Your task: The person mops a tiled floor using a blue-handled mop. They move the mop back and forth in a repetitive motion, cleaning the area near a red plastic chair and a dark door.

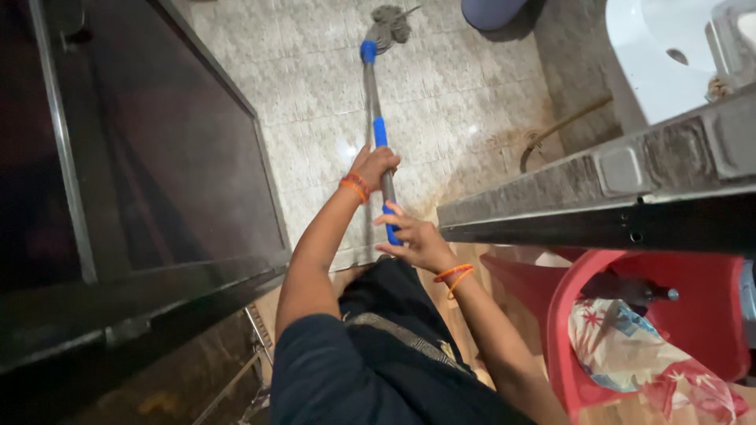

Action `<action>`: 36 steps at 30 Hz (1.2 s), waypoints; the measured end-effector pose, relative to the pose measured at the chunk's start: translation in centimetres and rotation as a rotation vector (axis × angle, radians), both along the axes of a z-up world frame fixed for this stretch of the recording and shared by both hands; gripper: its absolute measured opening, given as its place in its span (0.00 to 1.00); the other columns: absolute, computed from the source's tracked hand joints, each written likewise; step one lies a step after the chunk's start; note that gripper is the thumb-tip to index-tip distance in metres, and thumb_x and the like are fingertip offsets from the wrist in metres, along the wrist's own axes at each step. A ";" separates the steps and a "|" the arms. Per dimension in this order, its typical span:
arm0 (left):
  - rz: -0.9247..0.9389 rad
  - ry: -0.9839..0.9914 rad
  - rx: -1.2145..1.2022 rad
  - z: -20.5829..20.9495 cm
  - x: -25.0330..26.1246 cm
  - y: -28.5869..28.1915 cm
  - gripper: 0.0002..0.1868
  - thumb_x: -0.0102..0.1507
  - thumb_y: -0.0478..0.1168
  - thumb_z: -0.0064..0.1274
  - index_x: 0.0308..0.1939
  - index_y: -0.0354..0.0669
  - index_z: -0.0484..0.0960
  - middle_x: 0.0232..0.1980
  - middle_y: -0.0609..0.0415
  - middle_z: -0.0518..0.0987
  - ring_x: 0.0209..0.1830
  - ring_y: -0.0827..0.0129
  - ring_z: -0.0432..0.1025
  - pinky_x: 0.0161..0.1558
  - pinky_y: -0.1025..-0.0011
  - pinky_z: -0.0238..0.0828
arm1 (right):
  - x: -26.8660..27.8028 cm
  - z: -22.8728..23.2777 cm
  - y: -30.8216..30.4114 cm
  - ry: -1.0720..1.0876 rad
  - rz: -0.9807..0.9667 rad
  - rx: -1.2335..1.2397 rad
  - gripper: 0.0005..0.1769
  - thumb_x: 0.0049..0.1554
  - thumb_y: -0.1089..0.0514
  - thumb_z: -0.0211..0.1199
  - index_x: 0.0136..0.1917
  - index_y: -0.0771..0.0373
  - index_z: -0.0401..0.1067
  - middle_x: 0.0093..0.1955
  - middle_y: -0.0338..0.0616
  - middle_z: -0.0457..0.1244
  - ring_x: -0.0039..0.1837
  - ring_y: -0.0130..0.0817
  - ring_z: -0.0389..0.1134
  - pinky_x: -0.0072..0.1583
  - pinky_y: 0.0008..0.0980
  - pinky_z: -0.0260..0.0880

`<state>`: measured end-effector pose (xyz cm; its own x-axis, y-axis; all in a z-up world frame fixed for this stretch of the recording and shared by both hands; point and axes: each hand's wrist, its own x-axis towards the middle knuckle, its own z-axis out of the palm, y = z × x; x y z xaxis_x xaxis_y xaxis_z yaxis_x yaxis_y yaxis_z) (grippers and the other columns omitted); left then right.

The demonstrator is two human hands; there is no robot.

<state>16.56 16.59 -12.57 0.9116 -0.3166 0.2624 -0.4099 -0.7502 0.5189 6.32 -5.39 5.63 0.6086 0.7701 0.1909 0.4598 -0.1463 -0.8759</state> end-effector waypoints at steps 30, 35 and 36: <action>0.460 -0.295 -0.322 14.3 -20.5 -10.8 0.08 0.61 0.32 0.59 0.33 0.37 0.74 0.38 0.43 0.77 0.43 0.46 0.73 0.52 0.54 0.69 | -9.2 12.1 -4.7 -0.096 0.591 0.451 0.25 0.51 0.64 0.78 0.29 0.60 0.60 0.41 0.40 0.68 0.54 0.45 0.73 0.65 0.52 0.71; 0.405 -0.352 -0.333 8.4 -13.4 -4.8 0.08 0.62 0.32 0.59 0.32 0.39 0.74 0.40 0.43 0.78 0.48 0.48 0.75 0.61 0.53 0.69 | -5.1 7.3 0.8 -0.198 0.407 0.433 0.25 0.51 0.66 0.79 0.27 0.60 0.61 0.37 0.40 0.66 0.42 0.39 0.70 0.52 0.40 0.74; 0.390 -0.347 -0.350 7.1 -11.7 -4.0 0.09 0.61 0.32 0.60 0.31 0.39 0.73 0.38 0.44 0.77 0.49 0.48 0.75 0.61 0.53 0.68 | -4.0 6.5 1.5 -0.197 0.391 0.416 0.25 0.51 0.65 0.79 0.28 0.61 0.62 0.38 0.41 0.67 0.42 0.39 0.70 0.52 0.40 0.74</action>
<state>4.81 12.57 -5.49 0.7859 0.1800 0.5916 -0.3292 -0.6880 0.6467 2.32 -3.94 12.17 0.2178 0.7664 0.6043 0.5700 0.4027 -0.7162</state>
